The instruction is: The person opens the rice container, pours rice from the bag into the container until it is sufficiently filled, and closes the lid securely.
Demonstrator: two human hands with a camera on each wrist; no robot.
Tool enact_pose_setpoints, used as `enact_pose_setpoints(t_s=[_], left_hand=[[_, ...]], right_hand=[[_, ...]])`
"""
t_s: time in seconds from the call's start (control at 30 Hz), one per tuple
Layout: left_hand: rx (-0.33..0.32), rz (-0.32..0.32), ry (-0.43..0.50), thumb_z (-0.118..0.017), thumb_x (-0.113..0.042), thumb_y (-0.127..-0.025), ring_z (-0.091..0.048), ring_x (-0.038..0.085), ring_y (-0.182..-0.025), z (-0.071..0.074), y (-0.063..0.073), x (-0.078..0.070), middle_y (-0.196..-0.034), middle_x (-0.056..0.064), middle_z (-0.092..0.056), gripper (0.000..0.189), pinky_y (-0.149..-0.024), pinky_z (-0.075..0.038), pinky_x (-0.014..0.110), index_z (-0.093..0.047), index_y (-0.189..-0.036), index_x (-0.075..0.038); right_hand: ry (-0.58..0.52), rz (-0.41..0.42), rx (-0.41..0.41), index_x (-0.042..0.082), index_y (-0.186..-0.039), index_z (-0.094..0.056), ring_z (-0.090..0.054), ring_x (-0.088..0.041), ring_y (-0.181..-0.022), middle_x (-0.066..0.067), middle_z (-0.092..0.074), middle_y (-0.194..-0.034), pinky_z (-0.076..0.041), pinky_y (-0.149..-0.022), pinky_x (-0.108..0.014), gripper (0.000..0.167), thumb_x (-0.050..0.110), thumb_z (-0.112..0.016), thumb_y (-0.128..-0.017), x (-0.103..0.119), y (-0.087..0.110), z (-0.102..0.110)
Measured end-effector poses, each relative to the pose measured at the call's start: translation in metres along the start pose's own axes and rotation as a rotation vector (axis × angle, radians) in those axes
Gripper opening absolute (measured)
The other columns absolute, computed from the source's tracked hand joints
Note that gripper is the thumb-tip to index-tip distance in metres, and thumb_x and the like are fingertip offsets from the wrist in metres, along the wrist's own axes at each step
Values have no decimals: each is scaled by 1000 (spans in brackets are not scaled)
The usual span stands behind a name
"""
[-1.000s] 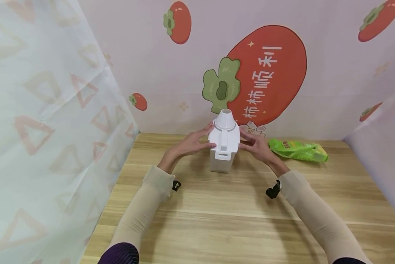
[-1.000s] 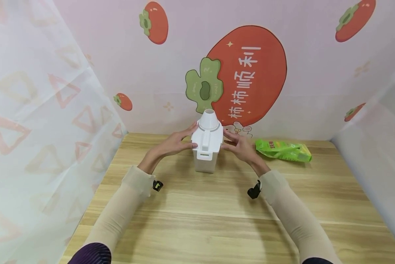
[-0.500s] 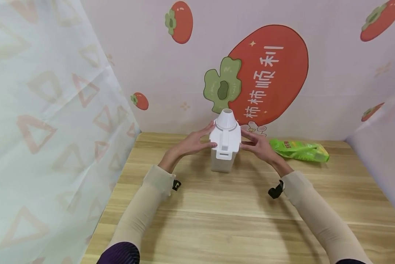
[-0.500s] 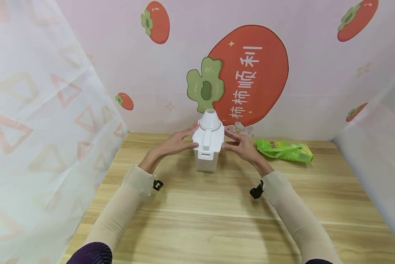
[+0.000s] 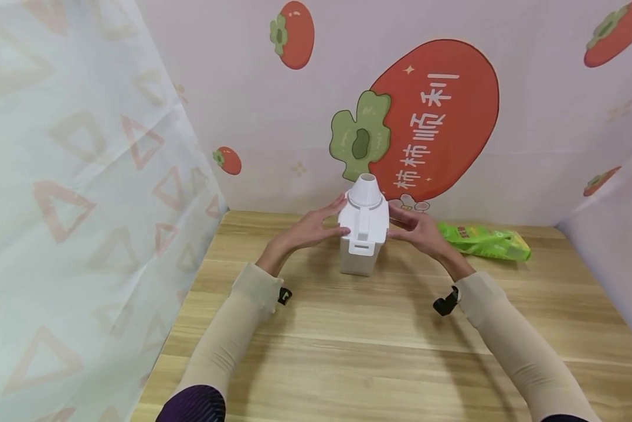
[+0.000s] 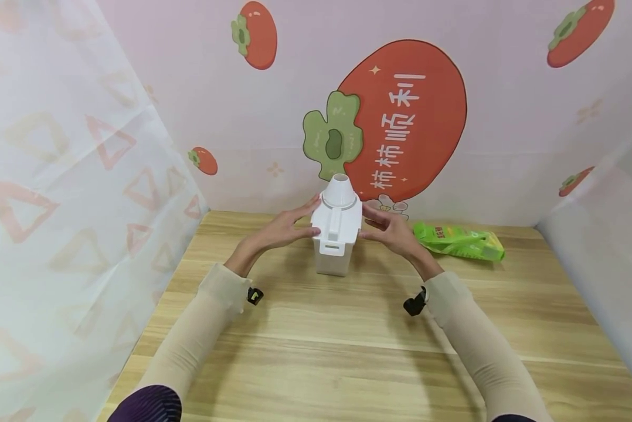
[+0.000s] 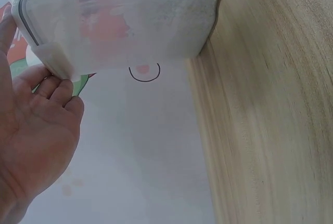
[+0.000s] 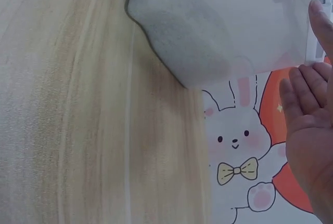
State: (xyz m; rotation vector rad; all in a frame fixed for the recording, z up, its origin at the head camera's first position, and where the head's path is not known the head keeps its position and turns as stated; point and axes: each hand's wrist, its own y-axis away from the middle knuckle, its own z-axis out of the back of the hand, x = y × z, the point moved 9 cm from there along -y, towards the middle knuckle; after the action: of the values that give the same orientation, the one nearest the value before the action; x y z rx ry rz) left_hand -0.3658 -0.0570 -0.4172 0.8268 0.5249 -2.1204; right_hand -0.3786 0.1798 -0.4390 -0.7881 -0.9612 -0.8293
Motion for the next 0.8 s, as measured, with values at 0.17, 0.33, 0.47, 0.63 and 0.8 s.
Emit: enact_pose_setpoints(t_s=[0.17,0.33,0.47,0.63,0.8], left_hand=[[1,-2,-5,-67,-47,-103,-19,24,-162,0,-1,-1,-179,0,-8,87,-131,-22,46,-17,-170,-22],[-9,-17,-4,-68,-40,-104,-20,24,-161,0,-1,-2,-178,1,-8,85,-131,-22,44,-19,-170,-18],[-18,-27,1,-68,-40,-104,-21,25,-161,0,-1,-2,-178,3,-10,85,-131,-22,44,-20,-170,-18],[-8,-15,3,-67,-44,-104,-19,23,-161,-1,-1,-1,-179,1,-8,85,-131,-21,44,-18,-170,-21],[1,-9,-4,-66,-46,-104,-19,24,-162,-2,-1,-1,-179,1,-7,86,-131,-21,46,-17,-170,-22]], right_hand=[[28,-6,-34,1,-156,-49,-55,-41,-140,-21,-54,-155,-55,-102,-29,74,6,-83,-91,1,-2,2],[12,53,-61,-4,-156,-46,-61,-27,-136,-27,-54,-152,-55,-101,-28,74,0,-81,-91,2,-3,-1],[-16,92,-80,-8,-156,-43,-64,-3,-127,-32,-52,-152,-55,-100,-23,74,-6,-78,-91,1,-1,-2],[-17,80,-88,-6,-158,-41,-64,-9,-129,-31,-50,-153,-55,-97,-19,74,-5,-77,-93,-4,0,-3],[-17,37,-91,-1,-160,-43,-57,-42,-138,-26,-51,-156,-56,-96,-21,72,1,-77,-95,-7,4,-3]])
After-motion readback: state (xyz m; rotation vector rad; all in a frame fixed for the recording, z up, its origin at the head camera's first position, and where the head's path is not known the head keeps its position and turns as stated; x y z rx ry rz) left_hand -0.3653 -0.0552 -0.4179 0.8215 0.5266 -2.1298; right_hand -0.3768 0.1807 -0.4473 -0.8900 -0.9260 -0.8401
